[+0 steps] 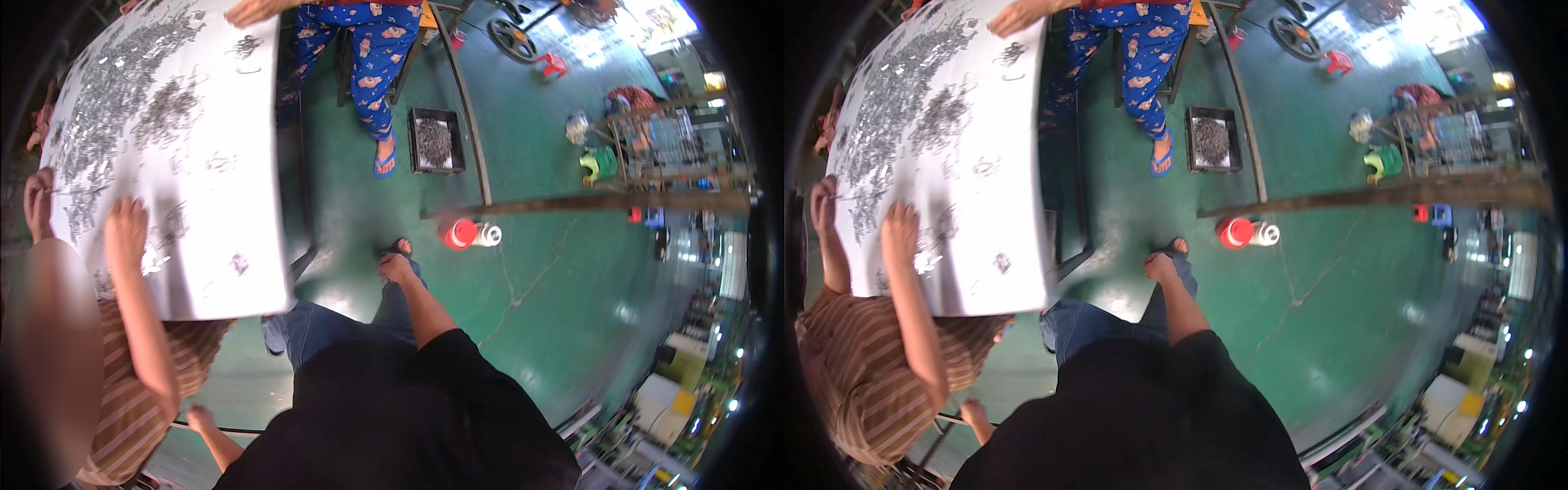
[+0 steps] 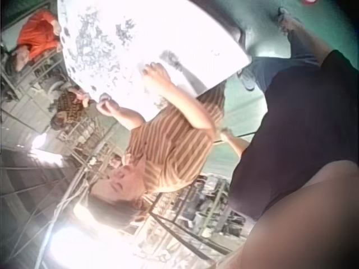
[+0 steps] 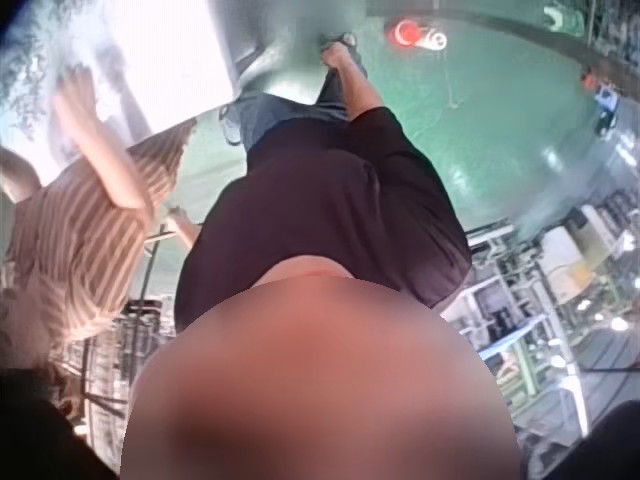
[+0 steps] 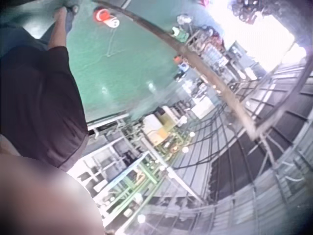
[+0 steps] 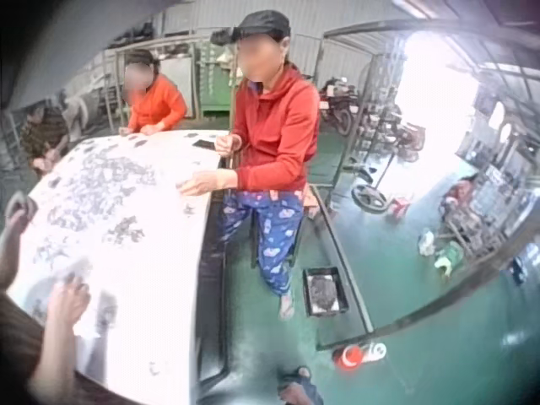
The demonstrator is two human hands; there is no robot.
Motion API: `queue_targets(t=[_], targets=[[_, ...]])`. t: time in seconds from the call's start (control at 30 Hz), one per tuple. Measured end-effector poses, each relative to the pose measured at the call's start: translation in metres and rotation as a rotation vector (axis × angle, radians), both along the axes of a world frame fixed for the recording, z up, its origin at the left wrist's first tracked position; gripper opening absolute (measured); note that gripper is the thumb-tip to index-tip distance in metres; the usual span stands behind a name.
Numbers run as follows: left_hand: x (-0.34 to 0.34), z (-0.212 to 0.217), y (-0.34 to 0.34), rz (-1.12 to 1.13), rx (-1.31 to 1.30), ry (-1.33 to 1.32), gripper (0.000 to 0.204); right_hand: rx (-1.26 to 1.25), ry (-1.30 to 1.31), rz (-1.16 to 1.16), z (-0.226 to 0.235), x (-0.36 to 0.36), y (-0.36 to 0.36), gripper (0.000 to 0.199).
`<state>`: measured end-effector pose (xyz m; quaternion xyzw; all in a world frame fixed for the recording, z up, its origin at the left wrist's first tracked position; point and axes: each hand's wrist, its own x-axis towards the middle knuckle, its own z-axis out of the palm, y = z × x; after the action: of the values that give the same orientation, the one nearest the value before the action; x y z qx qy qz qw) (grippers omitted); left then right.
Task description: The person walks through a workshop carrying two long-handled tools with circular brush heads, then places them on a rack. They pick up a tray of tangled metal wires and join others at a table to sort the wires by hand, separating them into piles.
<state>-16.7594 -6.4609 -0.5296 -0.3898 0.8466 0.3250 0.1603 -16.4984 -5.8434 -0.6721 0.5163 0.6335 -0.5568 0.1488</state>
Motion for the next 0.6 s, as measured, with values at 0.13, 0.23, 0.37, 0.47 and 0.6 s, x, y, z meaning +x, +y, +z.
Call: queue_targets(t=[0.13, 0.23, 0.37, 0.47, 0.6], targets=[[0.152, -0.037, 0.166, -0.420, 0.131, -0.894, 0.022, -0.222, -0.073, -0.312, -0.025, 0.016, 0.116, 0.017], [0.186, -0.064, 0.307, -0.912, 0.033, -0.456, 0.019, -0.342, 0.021, -0.442, -0.074, 0.018, 0.179, 0.020], [0.170, -0.110, 0.456, -1.052, 0.145, -0.054, 0.031, -0.457, 0.145, -0.591, -0.186, 0.026, 0.253, 0.033], [0.162, -0.164, 0.528, -1.166, 0.054, -0.258, 0.059, -0.452, 0.070, -0.795, -0.265, 0.030, 0.303, 0.041], [0.153, -0.228, 0.579, -1.295, -0.212, -0.265, 0.085, -0.412, 0.106, -1.054, -0.346, 0.043, 0.368, 0.073]])
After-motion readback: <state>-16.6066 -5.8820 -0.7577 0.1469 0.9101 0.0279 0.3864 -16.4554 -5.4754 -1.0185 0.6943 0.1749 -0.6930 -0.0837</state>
